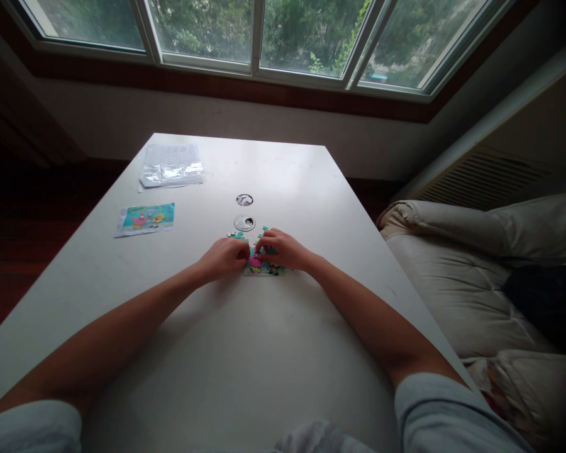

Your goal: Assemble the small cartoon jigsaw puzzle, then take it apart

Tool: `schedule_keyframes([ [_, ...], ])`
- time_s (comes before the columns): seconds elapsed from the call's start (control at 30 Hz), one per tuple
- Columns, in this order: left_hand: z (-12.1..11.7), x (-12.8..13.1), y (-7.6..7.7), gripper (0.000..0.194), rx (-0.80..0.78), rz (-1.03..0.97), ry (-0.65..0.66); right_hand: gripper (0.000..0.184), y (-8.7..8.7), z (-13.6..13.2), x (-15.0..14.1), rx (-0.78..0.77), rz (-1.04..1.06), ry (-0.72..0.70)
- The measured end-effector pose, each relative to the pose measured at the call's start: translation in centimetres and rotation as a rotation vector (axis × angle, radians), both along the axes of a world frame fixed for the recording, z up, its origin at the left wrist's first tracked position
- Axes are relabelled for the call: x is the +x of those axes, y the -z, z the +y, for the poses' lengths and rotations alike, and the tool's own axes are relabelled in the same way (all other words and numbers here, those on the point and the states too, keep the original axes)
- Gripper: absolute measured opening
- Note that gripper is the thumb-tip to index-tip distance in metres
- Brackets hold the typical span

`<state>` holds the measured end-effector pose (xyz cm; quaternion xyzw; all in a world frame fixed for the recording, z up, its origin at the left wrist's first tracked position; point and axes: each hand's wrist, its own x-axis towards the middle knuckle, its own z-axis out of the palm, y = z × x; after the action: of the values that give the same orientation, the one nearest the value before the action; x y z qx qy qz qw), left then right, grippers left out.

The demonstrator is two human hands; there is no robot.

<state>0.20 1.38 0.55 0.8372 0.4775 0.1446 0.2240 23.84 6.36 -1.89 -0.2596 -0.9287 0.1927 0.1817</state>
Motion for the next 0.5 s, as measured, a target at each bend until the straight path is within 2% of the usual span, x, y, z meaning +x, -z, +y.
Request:
schedule_keyframes([
  [0.13, -0.7, 0.5, -0.8, 0.012, 0.116, 0.135, 0.057, 0.016, 0.0, 0.0, 0.0, 0.001, 0.005, -0.002],
  [0.27, -2.8, 1.6, -2.3, 0.018, 0.296, 0.407, 0.134, 0.017, 0.1, 0.0, 0.0, 0.002, 0.013, -0.005],
  [0.37, -4.2, 2.2, -3.3, 0.020, 0.272, 0.530, 0.135, 0.017, 0.2, 0.0, -0.1, 0.000, 0.019, -0.007],
  [0.5, -4.7, 2.2, -4.0, 0.017, 0.199, 0.581, 0.117, 0.017, 0.1, -0.1, -0.1, 0.001, 0.010, -0.006],
])
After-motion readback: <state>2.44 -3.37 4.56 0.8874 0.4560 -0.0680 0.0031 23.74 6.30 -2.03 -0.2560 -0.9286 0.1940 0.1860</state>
